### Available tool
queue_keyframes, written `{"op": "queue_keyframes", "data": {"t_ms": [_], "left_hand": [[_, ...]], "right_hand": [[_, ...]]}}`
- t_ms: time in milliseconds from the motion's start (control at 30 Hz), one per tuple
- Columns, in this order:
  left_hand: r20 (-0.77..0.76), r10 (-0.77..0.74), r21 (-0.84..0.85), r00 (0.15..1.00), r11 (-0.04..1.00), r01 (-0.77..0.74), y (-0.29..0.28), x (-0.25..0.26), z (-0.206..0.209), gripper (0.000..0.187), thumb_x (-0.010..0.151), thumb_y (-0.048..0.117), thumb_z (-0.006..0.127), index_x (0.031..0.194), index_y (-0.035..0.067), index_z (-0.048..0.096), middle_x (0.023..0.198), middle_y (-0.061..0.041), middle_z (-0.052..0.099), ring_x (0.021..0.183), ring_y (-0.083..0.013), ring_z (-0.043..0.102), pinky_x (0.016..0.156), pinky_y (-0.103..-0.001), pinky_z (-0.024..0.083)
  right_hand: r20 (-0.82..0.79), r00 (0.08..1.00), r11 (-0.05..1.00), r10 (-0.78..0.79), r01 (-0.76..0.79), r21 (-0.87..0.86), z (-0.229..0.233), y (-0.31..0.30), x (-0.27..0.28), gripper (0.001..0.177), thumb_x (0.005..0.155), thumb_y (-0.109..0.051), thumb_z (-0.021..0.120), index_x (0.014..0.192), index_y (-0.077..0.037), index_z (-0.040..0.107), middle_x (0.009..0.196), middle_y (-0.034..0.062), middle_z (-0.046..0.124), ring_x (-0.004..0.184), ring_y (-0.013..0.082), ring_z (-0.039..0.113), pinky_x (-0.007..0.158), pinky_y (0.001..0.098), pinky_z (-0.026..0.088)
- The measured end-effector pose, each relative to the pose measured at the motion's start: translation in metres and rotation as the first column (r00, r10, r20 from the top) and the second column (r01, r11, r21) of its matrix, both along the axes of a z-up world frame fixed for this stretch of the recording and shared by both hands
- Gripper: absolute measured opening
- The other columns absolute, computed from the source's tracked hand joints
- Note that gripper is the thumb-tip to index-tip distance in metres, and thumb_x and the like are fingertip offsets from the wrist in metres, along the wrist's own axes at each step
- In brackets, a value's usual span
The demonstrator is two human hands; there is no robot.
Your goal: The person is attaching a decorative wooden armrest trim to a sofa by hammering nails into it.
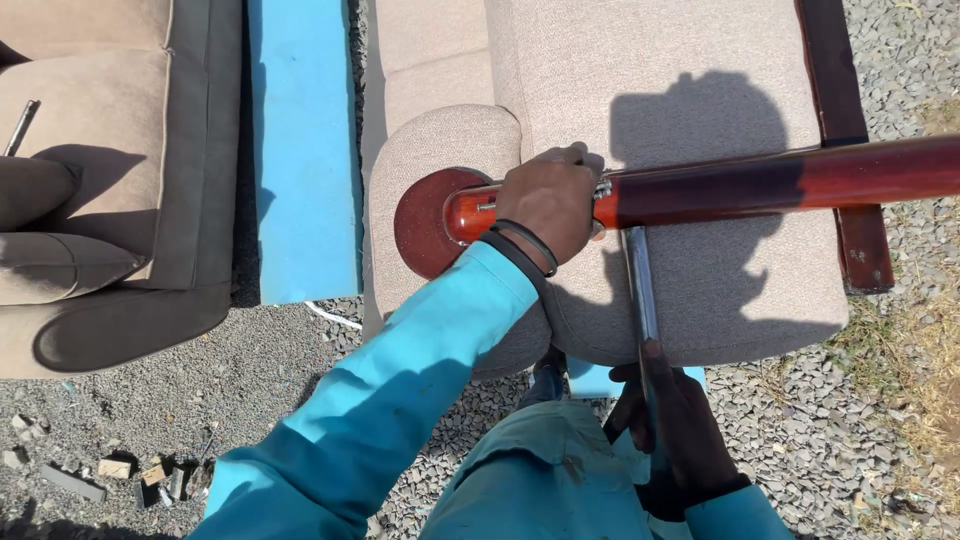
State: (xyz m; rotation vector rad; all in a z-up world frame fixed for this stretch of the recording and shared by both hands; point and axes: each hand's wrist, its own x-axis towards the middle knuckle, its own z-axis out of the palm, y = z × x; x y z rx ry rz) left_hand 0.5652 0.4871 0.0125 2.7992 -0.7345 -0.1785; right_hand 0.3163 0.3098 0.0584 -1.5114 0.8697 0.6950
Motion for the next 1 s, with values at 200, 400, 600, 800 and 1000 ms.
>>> {"op": "queue_keyframes", "data": {"t_ms": [200, 400, 600, 800, 1000], "left_hand": [[0.268, 0.182, 0.137, 0.946, 0.965, -0.225, -0.035, -0.045, -0.025, 0.067, 0.098, 0.024, 0.075, 0.163, 0.009, 0.077, 0.14, -0.013, 0.084, 0.092, -0.0331, 0.086, 0.063, -0.049, 0.065], [0.051, 0.134, 0.208, 0.99, 0.968, -0.142, -0.032, -0.04, -0.001, 0.093, 0.087, 0.019, 0.088, 0.177, 0.01, 0.066, 0.136, -0.008, 0.083, 0.099, -0.0307, 0.087, 0.067, -0.05, 0.071], [0.236, 0.082, 0.124, 0.968, 0.986, -0.113, -0.017, -0.037, -0.019, 0.072, 0.095, 0.011, 0.077, 0.167, 0.008, 0.073, 0.133, -0.01, 0.084, 0.103, -0.0346, 0.087, 0.067, -0.051, 0.07], [0.128, 0.075, 0.141, 0.989, 0.986, -0.093, -0.011, -0.036, 0.0, 0.067, 0.108, 0.026, 0.075, 0.172, 0.011, 0.064, 0.144, -0.014, 0.083, 0.089, -0.0448, 0.087, 0.058, -0.061, 0.065], [0.228, 0.075, 0.061, 0.971, 0.994, -0.091, -0.006, -0.033, -0.013, 0.066, 0.1, 0.036, 0.088, 0.161, 0.015, 0.075, 0.13, -0.012, 0.087, 0.082, -0.0447, 0.086, 0.059, -0.063, 0.064]], "right_hand": [[-0.031, 0.994, 0.994, -0.106, 0.107, 0.02, -0.007, 0.005, -0.003, 0.095, 0.13, -0.068, 0.044, 0.127, 0.014, 0.092, 0.072, 0.0357, 0.076, 0.057, 0.0381, 0.054, 0.055, 0.048, 0.036], [-0.025, 0.997, 0.995, -0.071, 0.069, -0.073, 0.001, 0.009, 0.0, 0.095, 0.133, -0.066, 0.043, 0.127, 0.013, 0.097, 0.07, 0.0341, 0.073, 0.059, 0.0404, 0.058, 0.058, 0.0499, 0.038], [0.086, 0.996, 0.999, -0.036, 0.033, 0.029, -0.003, 0.007, -0.005, 0.094, 0.116, -0.073, 0.043, 0.12, 0.009, 0.09, 0.063, 0.0289, 0.078, 0.05, 0.0337, 0.062, 0.054, 0.0453, 0.044], [0.18, 0.984, 0.999, -0.012, 0.019, -0.038, -0.001, 0.003, -0.011, 0.089, 0.113, -0.071, 0.051, 0.097, 0.005, 0.093, 0.055, 0.0209, 0.077, 0.041, 0.0279, 0.066, 0.053, 0.0415, 0.062], [0.383, 0.923, 0.991, 0.035, 0.018, -0.134, -0.054, -0.006, -0.026, 0.08, 0.105, -0.08, 0.056, 0.092, -0.01, 0.091, 0.079, 0.0125, 0.085, 0.078, 0.0259, 0.084, 0.082, 0.0432, 0.07]]}}
